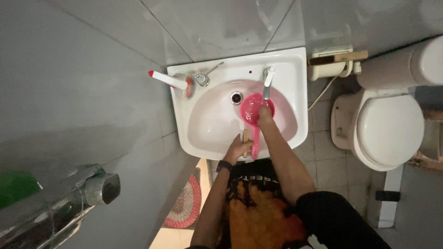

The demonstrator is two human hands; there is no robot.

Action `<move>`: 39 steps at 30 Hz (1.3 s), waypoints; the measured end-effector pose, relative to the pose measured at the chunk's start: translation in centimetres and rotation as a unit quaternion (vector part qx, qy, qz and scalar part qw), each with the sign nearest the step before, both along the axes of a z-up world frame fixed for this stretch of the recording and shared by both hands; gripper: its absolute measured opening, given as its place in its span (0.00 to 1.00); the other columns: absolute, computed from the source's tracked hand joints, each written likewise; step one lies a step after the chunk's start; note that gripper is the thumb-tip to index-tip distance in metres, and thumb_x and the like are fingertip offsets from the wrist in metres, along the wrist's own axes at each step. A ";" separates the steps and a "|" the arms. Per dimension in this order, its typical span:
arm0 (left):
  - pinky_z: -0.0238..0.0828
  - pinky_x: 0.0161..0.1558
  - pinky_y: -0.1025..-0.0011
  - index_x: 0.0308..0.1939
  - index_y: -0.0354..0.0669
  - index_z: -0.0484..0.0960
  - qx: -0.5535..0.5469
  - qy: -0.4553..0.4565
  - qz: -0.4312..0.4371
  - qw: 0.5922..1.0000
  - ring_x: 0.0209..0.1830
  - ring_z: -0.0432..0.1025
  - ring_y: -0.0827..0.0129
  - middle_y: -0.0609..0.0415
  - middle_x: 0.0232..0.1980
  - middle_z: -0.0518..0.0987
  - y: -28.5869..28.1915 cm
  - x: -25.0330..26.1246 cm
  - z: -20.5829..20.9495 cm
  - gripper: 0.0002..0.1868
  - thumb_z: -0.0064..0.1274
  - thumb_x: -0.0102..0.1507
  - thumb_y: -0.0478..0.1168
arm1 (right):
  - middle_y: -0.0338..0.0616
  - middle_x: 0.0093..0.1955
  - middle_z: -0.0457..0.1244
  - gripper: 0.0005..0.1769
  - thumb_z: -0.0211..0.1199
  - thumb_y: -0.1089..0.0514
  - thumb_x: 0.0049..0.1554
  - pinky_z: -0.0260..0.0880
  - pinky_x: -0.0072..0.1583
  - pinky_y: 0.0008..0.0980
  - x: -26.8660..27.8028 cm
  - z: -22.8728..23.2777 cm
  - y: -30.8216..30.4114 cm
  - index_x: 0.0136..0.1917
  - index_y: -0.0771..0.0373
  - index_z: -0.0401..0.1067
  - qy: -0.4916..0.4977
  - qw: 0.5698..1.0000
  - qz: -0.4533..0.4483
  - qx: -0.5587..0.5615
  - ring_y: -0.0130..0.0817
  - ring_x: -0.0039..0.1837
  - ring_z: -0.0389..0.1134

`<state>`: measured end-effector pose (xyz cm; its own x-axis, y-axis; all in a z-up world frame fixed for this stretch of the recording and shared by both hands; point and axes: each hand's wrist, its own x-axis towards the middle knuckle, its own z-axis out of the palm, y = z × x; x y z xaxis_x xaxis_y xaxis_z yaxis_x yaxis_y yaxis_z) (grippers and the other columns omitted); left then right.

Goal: The person repeatedly fills a pink plastic cup with water from the sink faucet and pours it over a sponge held in the other hand. After several rinses, the person sprays a cleaning solution onto the sink basin and scrubs the surface with the sponge.

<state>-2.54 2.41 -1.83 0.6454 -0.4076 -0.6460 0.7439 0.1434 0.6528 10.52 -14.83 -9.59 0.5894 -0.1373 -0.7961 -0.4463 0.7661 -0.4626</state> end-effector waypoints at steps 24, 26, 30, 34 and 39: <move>0.75 0.33 0.70 0.57 0.33 0.73 -0.015 -0.017 -0.025 0.999 0.35 0.77 0.68 0.48 0.43 0.79 -0.4 -0.1 2.7 0.23 0.56 0.61 0.40 | 0.50 0.41 0.65 0.23 0.52 0.44 0.62 0.73 0.44 0.43 -8.6 4.8 0.6 0.56 0.68 0.66 0.148 0.966 0.210 -0.004 0.41 0.41 0.68; 0.73 0.33 0.72 0.61 0.36 0.72 -0.011 -0.048 -0.030 0.998 0.36 0.76 0.70 0.50 0.45 0.79 0.2 -0.5 3.7 0.24 0.55 0.63 0.41 | 0.47 0.40 0.64 0.25 0.51 0.43 0.63 0.72 0.39 0.40 -8.4 4.8 0.4 0.56 0.68 0.68 0.136 0.961 0.238 -0.028 0.39 0.37 0.66; 0.75 0.36 0.70 0.60 0.36 0.72 0.085 -0.035 -0.010 0.996 0.38 0.75 0.65 0.45 0.47 0.80 1.6 -0.3 4.2 0.23 0.56 0.64 0.44 | 0.44 0.38 0.60 0.17 0.53 0.50 0.64 0.70 0.36 0.36 -8.4 4.7 -1.6 0.56 0.67 0.65 0.106 0.961 0.249 -0.050 0.35 0.33 0.62; 0.78 0.42 0.66 0.62 0.51 0.65 0.058 -0.015 0.104 0.993 0.43 0.77 0.65 0.46 0.49 0.79 3.5 -0.7 2.2 0.26 0.54 0.61 0.43 | 0.41 0.36 0.57 0.14 0.57 0.56 0.64 0.62 0.31 0.31 -9.0 6.2 -2.7 0.54 0.70 0.61 0.012 0.945 0.320 -0.062 0.29 0.32 0.58; 0.80 0.44 0.63 0.53 0.33 0.70 0.067 -0.025 0.126 0.989 0.43 0.79 0.62 0.46 0.46 0.81 4.4 -1.2 -1.4 0.20 0.55 0.63 0.43 | 0.44 0.37 0.60 0.17 0.60 0.65 0.58 0.66 0.32 0.30 -9.5 10.5 -1.8 0.55 0.75 0.57 0.004 0.884 0.418 -0.208 0.29 0.34 0.62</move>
